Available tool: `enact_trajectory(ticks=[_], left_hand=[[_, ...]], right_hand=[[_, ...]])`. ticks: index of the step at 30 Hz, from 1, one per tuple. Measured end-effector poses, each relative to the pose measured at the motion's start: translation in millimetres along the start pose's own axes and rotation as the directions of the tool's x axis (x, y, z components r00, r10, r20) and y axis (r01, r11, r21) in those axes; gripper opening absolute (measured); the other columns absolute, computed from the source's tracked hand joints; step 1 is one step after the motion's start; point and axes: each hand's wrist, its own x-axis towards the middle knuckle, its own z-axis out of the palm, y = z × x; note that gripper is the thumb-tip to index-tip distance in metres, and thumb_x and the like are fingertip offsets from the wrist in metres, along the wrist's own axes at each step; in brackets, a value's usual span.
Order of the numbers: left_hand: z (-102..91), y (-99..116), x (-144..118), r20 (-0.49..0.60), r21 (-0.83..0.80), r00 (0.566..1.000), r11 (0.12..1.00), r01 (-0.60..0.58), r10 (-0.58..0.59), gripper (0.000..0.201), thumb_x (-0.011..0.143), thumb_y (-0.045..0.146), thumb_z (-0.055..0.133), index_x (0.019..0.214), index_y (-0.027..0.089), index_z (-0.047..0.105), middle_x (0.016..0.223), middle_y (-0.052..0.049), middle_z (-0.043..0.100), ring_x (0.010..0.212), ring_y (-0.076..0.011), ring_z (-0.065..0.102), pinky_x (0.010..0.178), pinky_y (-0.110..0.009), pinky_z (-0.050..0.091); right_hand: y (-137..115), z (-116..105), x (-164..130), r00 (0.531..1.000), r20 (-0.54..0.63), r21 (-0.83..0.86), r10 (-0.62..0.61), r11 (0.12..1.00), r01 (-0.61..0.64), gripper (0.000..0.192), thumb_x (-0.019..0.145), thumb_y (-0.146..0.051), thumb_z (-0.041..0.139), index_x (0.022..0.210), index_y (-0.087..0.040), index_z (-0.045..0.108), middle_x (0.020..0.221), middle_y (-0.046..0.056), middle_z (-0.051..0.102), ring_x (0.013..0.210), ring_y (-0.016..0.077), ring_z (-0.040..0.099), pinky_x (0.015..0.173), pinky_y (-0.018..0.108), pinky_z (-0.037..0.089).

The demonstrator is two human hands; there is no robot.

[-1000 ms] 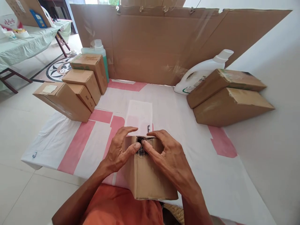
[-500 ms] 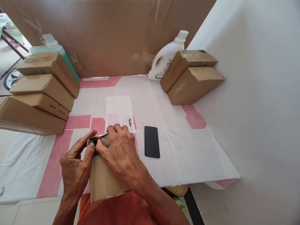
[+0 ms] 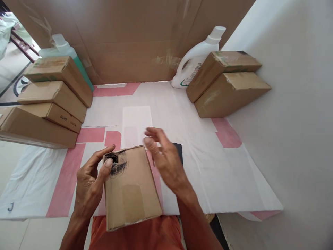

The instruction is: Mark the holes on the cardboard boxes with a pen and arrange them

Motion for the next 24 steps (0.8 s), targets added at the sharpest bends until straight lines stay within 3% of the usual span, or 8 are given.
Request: enact_trajectory(ticks=[2,5,11,14,16,19,21,24], left_hand=[[-3.6,-4.8,-0.9,0.058,-0.089,0.998,0.996,-0.01,0.016,0.051,0.094,0.054,0.067,0.137,0.026,0.069,0.138,-0.009,0.07,0.129,-0.0324,0.064,0.108,-0.043,0.053],[-6.3,-12.2,-3.0,0.16,-0.16,0.986,0.987,-0.024,0.05,0.073,0.089,0.055,0.071,0.154,0.028,0.052,0.159,-0.011,0.053,0.141,-0.0366,0.054,0.111,-0.046,0.051],[-1.8,-25.0,-9.3,0.292,-0.333,0.954,0.942,0.033,0.07,0.094,0.084,0.052,0.074,0.164,0.029,0.03,0.172,-0.014,0.032,0.153,-0.0398,0.04,0.117,-0.05,0.047],[2.6,-29.5,-12.1,0.309,-0.375,0.948,0.926,0.048,0.076,0.093,0.085,0.05,0.075,0.163,0.028,0.031,0.173,-0.014,0.03,0.154,-0.0384,0.039,0.121,-0.05,0.043],[6.0,-30.0,-13.3,0.314,-0.395,0.947,0.917,0.062,0.071,0.092,0.085,0.048,0.076,0.162,0.028,0.031,0.171,-0.013,0.031,0.153,-0.0373,0.04,0.121,-0.049,0.043],[11.5,-27.3,-14.1,0.323,-0.421,0.943,0.905,0.063,0.085,0.089,0.085,0.048,0.076,0.16,0.028,0.032,0.169,-0.013,0.034,0.151,-0.038,0.042,0.118,-0.049,0.046],[14.3,-24.5,-14.7,0.332,-0.424,0.938,0.904,0.051,0.103,0.088,0.085,0.046,0.076,0.159,0.028,0.033,0.167,-0.013,0.037,0.149,-0.0382,0.044,0.115,-0.049,0.048],[16.9,-19.8,-16.7,0.338,-0.408,0.934,0.912,0.036,0.114,0.086,0.085,0.043,0.074,0.158,0.025,0.033,0.159,-0.015,0.045,0.142,-0.0367,0.051,0.113,-0.048,0.048]], right_hand=[[32.2,-7.6,2.8,0.989,-0.077,-0.162,0.127,0.977,-0.138,0.044,0.103,-0.059,0.051,0.119,-0.019,0.062,0.108,0.012,0.074,0.097,0.0264,0.069,0.082,0.037,0.052],[76.1,-0.8,3.1,0.947,-0.051,-0.455,0.317,0.837,-0.304,0.025,0.097,-0.043,0.061,0.097,-0.018,0.063,0.08,0.009,0.07,0.073,0.0264,0.065,0.068,0.035,0.044],[114.2,20.9,4.9,0.95,-0.032,-0.361,0.31,0.883,-0.3,0.019,0.084,-0.026,0.065,0.07,-0.023,0.052,0.059,0.001,0.062,0.056,0.0191,0.056,0.058,0.029,0.036],[101.3,7.0,10.3,0.964,-0.104,-0.215,0.246,0.94,-0.264,0.021,0.09,-0.037,0.059,0.076,-0.024,0.051,0.057,-0.001,0.06,0.054,0.0189,0.06,0.056,0.029,0.042],[77.5,-5.4,9.8,0.963,-0.211,0.021,0.168,0.986,-0.167,0.022,0.094,-0.044,0.057,0.086,-0.024,0.05,0.063,-0.002,0.064,0.056,0.0187,0.065,0.054,0.028,0.046],[30.4,-12.9,-4.3,0.979,-0.203,0.452,0.013,0.888,0.082,0.021,0.091,-0.04,0.072,0.092,-0.024,0.058,0.072,-0.001,0.071,0.059,0.0172,0.07,0.051,0.025,0.052],[4.4,-8.5,-20.5,0.992,-0.081,0.506,-0.097,0.853,0.124,0.013,0.094,-0.034,0.073,0.094,-0.023,0.066,0.075,0.001,0.075,0.061,0.0171,0.073,0.053,0.025,0.057],[-13.9,1.4,-41.4,0.985,-0.029,0.374,-0.173,0.911,0.171,0.004,0.098,-0.028,0.071,0.1,-0.024,0.072,0.083,0.003,0.078,0.069,0.0181,0.076,0.062,0.028,0.063]])
